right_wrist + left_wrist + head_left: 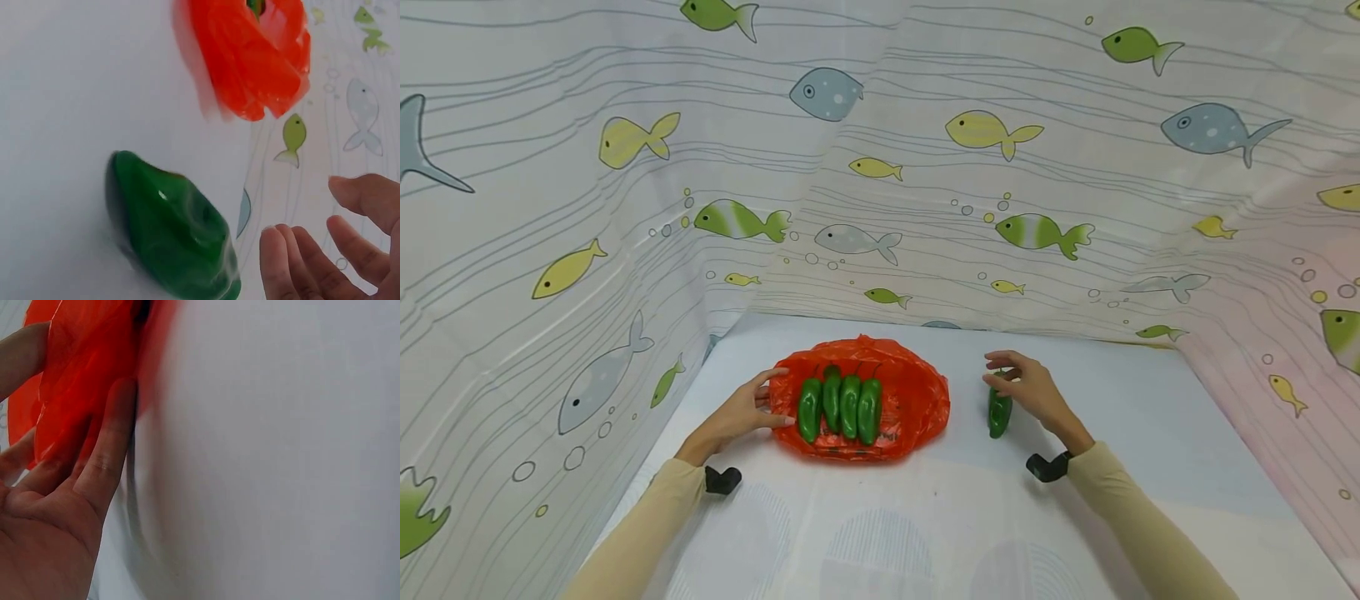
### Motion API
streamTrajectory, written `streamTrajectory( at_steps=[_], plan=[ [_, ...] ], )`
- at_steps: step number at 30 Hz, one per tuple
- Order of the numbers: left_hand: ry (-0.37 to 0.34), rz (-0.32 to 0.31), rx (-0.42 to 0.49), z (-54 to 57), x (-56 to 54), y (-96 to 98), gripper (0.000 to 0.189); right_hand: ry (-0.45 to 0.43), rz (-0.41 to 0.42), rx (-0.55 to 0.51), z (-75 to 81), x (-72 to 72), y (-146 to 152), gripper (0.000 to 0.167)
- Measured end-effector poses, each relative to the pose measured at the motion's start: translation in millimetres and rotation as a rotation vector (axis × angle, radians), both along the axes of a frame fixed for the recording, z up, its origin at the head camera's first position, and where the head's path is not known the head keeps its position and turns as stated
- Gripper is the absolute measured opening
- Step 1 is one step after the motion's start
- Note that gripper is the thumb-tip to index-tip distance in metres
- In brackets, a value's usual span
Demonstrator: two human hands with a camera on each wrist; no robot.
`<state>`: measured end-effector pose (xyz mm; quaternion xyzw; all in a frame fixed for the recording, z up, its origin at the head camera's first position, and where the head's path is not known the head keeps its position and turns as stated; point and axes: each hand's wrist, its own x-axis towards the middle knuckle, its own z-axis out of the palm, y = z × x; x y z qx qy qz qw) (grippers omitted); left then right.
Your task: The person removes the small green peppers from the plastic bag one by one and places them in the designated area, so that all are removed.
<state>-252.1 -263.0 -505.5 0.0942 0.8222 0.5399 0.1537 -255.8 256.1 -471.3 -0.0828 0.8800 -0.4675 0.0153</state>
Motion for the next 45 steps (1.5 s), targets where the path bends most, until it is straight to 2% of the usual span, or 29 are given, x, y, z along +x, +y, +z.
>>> streamTrajectory(
  at_steps=[7,19,29,39,45],
  plan=[
    [0.01,0.002,-0.007,-1.3,-2.5,0.0,0.096,0.04,0.058,0.033,2.4,2.2,-16,0.05],
    [0.011,0.004,0.003,-1.7,-2.8,2.2,0.095,0.049,0.171,-0.04,9.9,3.6,-51,0.046],
    [-0.009,0.007,-0.001,-0.4,0.0,2.6,0.096,0.061,0.256,-0.103,5.7,5.3,-82,0.049],
    [-0.006,0.007,0.007,1.0,-0.4,1.9,0.095,0.042,0.336,-0.073,-4.3,-1.7,-113,0.048],
    [-0.002,0.007,-0.005,1.9,-0.5,0.9,0.095,0.045,0.332,-0.049,-8.1,-8.0,-130,0.051]
  ],
)
